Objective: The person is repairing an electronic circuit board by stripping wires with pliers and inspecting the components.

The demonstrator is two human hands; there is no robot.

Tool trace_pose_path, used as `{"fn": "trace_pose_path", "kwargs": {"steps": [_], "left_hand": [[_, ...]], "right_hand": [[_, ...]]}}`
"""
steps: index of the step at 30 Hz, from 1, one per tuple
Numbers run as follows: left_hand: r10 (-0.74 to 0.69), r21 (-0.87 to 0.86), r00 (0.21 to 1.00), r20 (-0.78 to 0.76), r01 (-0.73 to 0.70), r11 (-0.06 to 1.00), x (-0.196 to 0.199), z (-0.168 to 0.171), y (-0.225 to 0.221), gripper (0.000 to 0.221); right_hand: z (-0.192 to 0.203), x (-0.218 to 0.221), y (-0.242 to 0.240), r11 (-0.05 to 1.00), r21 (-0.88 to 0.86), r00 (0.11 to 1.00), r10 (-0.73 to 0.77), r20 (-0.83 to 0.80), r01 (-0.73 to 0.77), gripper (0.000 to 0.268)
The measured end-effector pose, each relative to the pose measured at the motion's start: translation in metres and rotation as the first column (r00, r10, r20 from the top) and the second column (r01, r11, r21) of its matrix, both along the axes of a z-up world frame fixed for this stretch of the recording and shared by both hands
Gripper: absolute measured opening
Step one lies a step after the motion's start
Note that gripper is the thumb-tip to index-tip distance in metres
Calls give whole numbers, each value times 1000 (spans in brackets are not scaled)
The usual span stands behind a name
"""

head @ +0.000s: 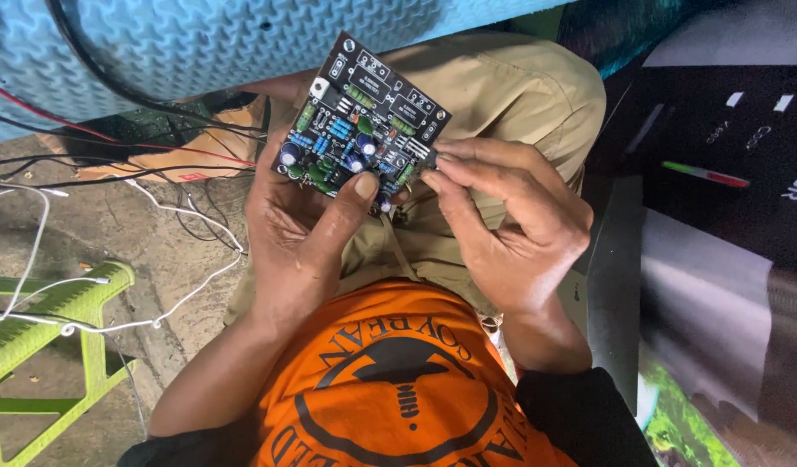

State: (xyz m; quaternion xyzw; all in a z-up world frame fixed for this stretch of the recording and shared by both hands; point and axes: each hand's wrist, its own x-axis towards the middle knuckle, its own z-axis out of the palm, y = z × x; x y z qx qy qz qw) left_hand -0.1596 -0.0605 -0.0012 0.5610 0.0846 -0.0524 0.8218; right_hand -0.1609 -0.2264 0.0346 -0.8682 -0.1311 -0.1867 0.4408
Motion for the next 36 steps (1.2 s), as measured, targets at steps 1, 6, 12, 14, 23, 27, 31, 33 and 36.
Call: {"fn": "trace_pose_path", "kwargs": {"steps": [1, 6, 12, 14, 23, 27, 31, 33, 36], "left_hand": [[-7, -49, 1000, -3, 7, 999, 0, 2, -1, 35], [-26, -80, 1000, 4, 27, 996, -1, 4, -1, 28], [-12, -6, 998, 66, 12, 1000, -7, -4, -2, 37], [-8, -61, 997, 78, 12, 998, -9, -6, -4, 41], [7, -48, 994, 108, -2, 999, -9, -4, -6, 38], [14, -48, 993, 115, -8, 999, -11, -7, -6, 39], [22, -75, 993, 115, -13, 997, -11, -8, -7, 38], [28, -70, 993, 119, -20, 997, -12, -9, -8, 37], [29, -72, 991, 132, -19, 997, -12, -9, -8, 39]], "right_hand": [[-2, 0, -2, 999, -31, 999, 23, 44, -22, 26], [-10, -3, -5, 998, -55, 992, 25, 125, -19, 26], [-11, 3, -8, 985, -160, 968, 93, 233, -56, 21], [-8, 4, -7, 977, -205, 963, 106, 249, -54, 18], [-1, 5, -4, 962, -272, 967, 106, 233, -40, 14], [1, 4, -4, 960, -278, 967, 107, 229, -40, 15], [3, 5, -3, 953, -301, 967, 119, 226, -47, 13], [2, 6, -4, 953, -299, 962, 127, 241, -51, 15], [2, 7, -5, 946, -320, 959, 135, 250, -50, 13]]}}
